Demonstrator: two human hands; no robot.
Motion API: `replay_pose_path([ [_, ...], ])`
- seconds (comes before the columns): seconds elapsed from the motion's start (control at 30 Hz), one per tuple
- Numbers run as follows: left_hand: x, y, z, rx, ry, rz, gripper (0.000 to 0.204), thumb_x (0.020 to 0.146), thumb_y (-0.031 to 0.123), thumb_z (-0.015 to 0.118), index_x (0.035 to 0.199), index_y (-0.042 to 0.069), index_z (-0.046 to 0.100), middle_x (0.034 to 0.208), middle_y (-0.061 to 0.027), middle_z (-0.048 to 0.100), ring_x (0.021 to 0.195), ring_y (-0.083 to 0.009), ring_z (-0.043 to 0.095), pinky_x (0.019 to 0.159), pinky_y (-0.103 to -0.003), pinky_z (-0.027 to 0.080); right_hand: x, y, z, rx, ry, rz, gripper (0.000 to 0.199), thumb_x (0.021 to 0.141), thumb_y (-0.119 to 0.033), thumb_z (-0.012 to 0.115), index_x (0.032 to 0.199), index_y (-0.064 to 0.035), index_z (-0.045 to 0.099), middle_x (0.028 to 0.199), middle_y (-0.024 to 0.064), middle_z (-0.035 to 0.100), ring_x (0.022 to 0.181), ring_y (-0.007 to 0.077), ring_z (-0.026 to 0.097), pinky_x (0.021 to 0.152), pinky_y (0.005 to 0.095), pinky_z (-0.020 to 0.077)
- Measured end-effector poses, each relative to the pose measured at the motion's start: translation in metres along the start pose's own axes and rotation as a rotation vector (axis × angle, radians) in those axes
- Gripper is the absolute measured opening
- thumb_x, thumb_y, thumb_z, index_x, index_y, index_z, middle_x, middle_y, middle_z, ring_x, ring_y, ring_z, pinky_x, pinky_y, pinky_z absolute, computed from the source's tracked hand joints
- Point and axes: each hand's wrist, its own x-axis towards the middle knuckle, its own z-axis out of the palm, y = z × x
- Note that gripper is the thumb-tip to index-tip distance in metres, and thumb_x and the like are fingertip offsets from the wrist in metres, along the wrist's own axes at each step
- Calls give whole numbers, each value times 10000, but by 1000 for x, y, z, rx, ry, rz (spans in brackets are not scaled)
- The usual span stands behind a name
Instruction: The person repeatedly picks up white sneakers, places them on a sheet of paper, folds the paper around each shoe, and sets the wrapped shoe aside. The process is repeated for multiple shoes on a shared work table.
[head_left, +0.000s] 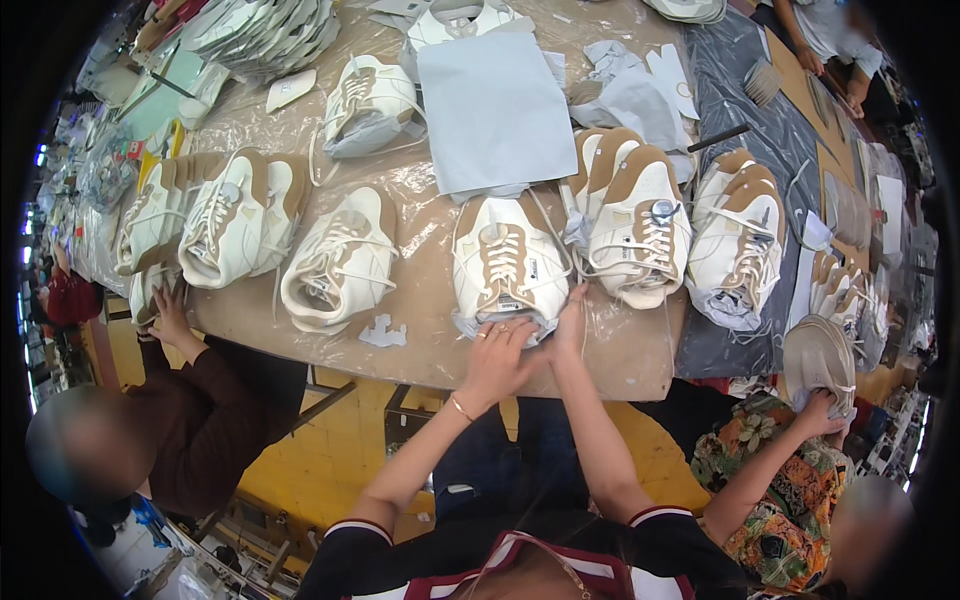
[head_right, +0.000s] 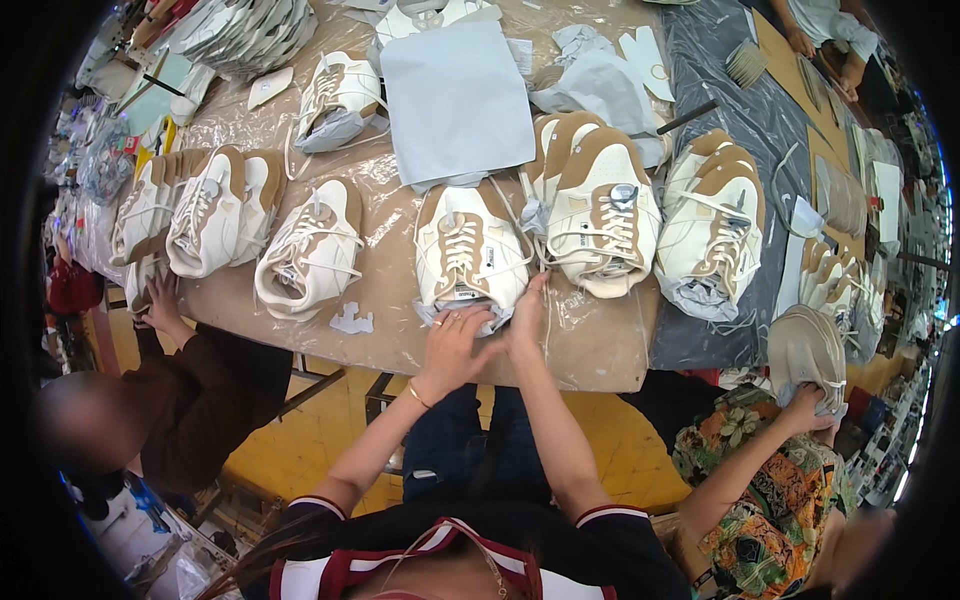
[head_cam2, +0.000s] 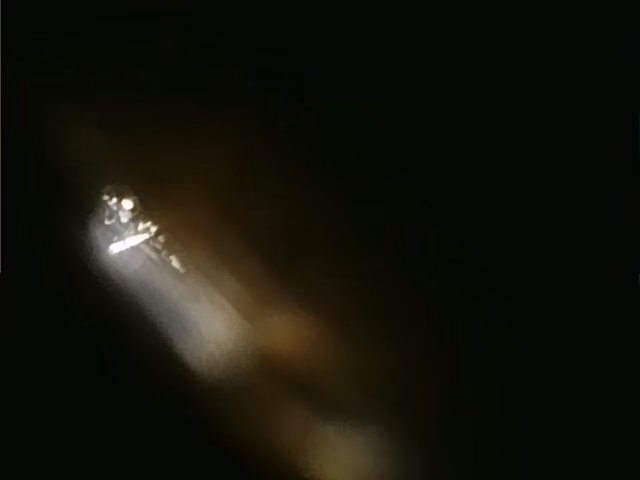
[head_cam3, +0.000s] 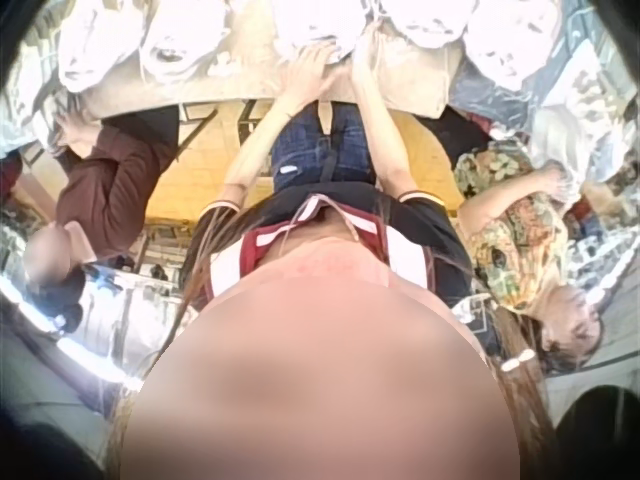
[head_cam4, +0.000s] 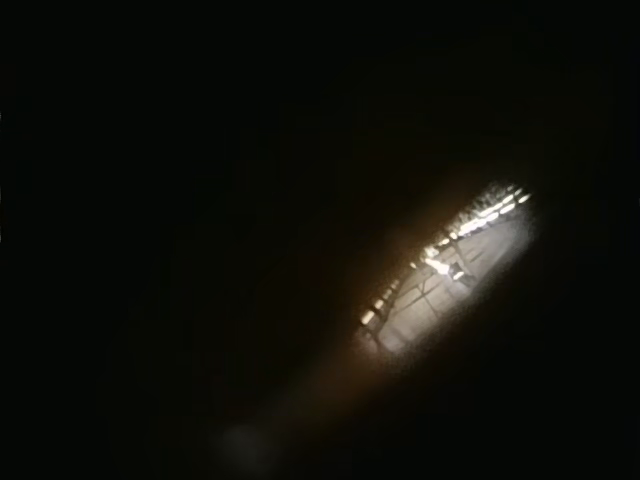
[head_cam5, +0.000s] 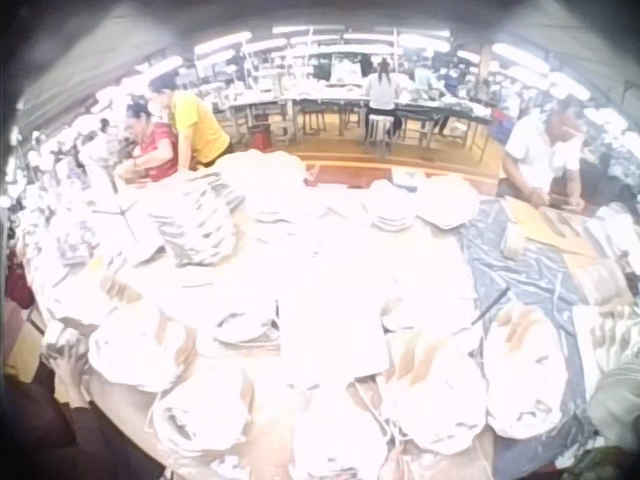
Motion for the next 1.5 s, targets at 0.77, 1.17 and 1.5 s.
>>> replay_pose_path([
  [0.77, 26, -20, -30, -178, 101, -49, 189, 836, 244, 717, 914, 85, 650, 839, -73, 685, 717, -269, 630, 678, -368, 468, -36, -54, -24, -919, -523, -802, 165, 808, -29, 731, 933, -20, 623, 1076, 95, 533, 954, 176, 565, 817, 293, 470],
  [1.17, 7, -19, -1, 147, 111, 13, 365, 824, 259, 707, 1145, 121, 601, 1203, -95, 558, 1150, -269, 528, 938, -394, 403, -38, -19, -34, -779, -146, -1001, 320, 848, 81, 614, 1150, -2, 553, 1057, 94, 561, 975, 189, 609, 862, 289, 523],
  [1.5, -16, -61, -8, 30, 37, 10, 459, 789, 132, 722, 1218, 76, 570, 1340, -136, 486, 1244, -326, 467, 1034, -421, 372, -33, -14, 3, -1744, -626, -1478, 517, 715, -199, 768, 1181, -84, 578, 1055, 94, 588, 1002, 253, 571, 952, 436, 371],
])
